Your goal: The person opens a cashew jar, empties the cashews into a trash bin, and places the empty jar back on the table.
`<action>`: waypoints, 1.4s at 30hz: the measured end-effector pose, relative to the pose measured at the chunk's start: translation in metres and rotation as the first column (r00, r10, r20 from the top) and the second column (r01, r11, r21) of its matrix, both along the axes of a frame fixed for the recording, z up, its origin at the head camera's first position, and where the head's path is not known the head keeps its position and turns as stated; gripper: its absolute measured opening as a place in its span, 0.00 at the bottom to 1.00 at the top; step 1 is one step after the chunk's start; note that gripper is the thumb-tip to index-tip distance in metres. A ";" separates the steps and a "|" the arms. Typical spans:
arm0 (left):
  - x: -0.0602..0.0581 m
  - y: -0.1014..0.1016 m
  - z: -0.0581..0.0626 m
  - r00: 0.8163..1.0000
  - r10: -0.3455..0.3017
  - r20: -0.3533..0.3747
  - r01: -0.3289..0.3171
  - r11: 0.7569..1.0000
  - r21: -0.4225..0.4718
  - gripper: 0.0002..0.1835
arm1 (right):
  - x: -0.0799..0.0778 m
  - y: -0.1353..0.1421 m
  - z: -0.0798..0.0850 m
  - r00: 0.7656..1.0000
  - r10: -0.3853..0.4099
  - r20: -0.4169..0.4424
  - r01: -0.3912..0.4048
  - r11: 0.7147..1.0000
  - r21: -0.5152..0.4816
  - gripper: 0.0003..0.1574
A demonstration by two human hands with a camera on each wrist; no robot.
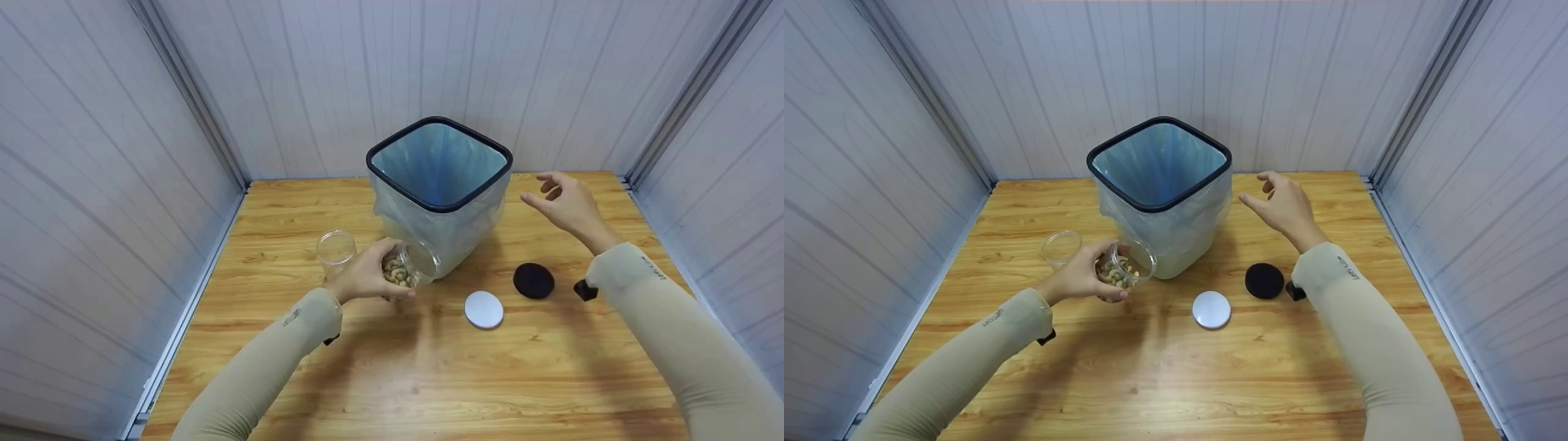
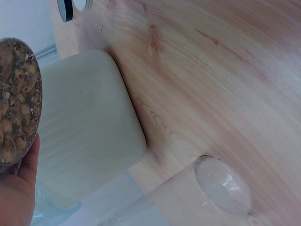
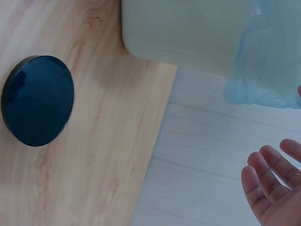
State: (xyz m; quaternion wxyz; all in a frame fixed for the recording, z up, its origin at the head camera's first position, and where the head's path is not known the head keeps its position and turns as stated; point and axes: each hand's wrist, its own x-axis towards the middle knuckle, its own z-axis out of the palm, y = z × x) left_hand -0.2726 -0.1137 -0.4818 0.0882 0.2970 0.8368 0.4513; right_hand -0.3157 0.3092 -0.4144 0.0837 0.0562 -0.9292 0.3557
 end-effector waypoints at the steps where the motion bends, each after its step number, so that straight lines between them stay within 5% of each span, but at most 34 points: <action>1: 0.000 0.000 0.000 1.000 -0.002 -0.001 0.002 1.000 -0.003 0.46 | 0.000 0.000 0.002 1.000 -0.003 -0.001 0.003 1.000 -0.001 0.45; 25: 0.000 -0.001 0.001 1.000 0.004 -0.024 -0.004 1.000 -0.008 0.45 | -0.006 -0.015 0.034 0.996 -0.008 -0.091 0.008 1.000 -0.008 0.42; 42: -0.001 -0.001 0.002 1.000 0.003 -0.027 -0.003 1.000 -0.016 0.45 | -0.016 -0.034 0.049 0.999 0.011 -0.054 -0.013 0.999 -0.041 0.44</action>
